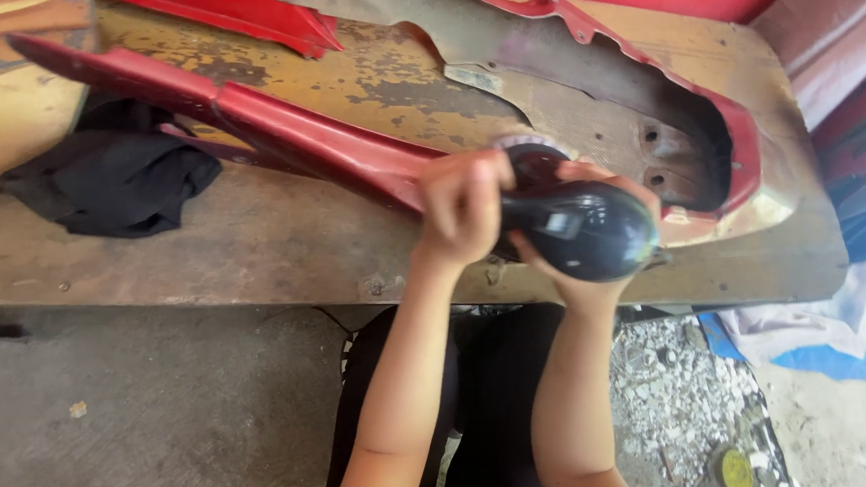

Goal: The person uses a handheld electric polisher with a buffing pad to smooth the surface of a red car bumper. They systematically move the tool across the bumper's exterior, then flip the part over to polish the interior surface and edges.

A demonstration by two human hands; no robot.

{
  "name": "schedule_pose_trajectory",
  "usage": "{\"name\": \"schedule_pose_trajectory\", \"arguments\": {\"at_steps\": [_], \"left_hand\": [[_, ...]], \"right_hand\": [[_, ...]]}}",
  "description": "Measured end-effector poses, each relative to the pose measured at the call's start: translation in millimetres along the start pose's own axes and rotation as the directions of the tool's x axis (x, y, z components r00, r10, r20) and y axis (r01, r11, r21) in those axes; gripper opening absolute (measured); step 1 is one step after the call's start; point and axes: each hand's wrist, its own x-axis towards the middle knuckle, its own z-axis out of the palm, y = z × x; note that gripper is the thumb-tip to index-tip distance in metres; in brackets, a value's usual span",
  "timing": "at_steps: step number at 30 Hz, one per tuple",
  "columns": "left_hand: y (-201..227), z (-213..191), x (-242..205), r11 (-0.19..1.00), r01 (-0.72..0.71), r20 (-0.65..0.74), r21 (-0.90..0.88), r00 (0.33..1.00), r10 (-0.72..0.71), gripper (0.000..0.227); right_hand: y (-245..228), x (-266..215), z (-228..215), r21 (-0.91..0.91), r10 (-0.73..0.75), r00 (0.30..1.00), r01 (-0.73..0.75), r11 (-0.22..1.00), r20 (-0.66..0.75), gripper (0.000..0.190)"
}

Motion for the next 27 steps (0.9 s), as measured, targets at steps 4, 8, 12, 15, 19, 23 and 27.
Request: {"name": "schedule_pose_trajectory", "arguments": {"at_steps": [4, 8, 12, 15, 19, 23, 27], "left_hand": [[6.1, 6.0, 26.2, 0.999, -0.026, 0.071, -0.031, 0.997, 0.028, 0.038], [-0.8, -5.3, 45.5, 0.998, 0.026, 0.024, -0.065, 0.999, -0.025, 0.034], [-11.1, -24.2, 31.1, 0.998, 0.036, -0.062, -0.045, 0.997, -0.039, 0.037], [-8.9, -25.6, 17.4, 0.992, 0.120, -0.096, -0.037, 0.988, -0.123, 0.041], [13.8, -21.2, 18.5, 0.999, 0.002, 0.114, 0.042, 0.993, -0.007, 0.038], [19.8, -18.9, 36.1, 0.997, -0.075, 0.171, 0.029, 0.983, 0.069, 0.032], [11.2, -26.8, 36.4, 0.994, -0.080, 0.133, 0.071, 0.989, 0.070, 0.034]], "right_hand": [[16.8, 13.3, -2.9, 0.040, 0.089, 0.993, -0.087, 0.995, -0.072, 0.091], [21.5, 46.3, -2.2, 0.047, 0.206, 0.978, -0.207, 0.977, 0.026, 0.088], [25.8, 55.8, 15.9, 0.009, 0.198, 0.967, -0.202, 0.979, 0.162, 0.087], [28.6, 39.9, 17.7, 0.122, 0.112, 0.978, -0.135, 0.983, 0.176, 0.092], [29.3, 19.9, 8.9, 0.012, -0.026, 0.993, 0.025, 1.000, 0.114, 0.088], [39.5, 13.9, 7.9, 0.166, 0.072, 0.996, -0.079, 0.983, 0.050, 0.082], [38.1, 22.2, 22.5, 0.242, 0.095, 0.995, -0.096, 0.965, 0.015, 0.090]]}}
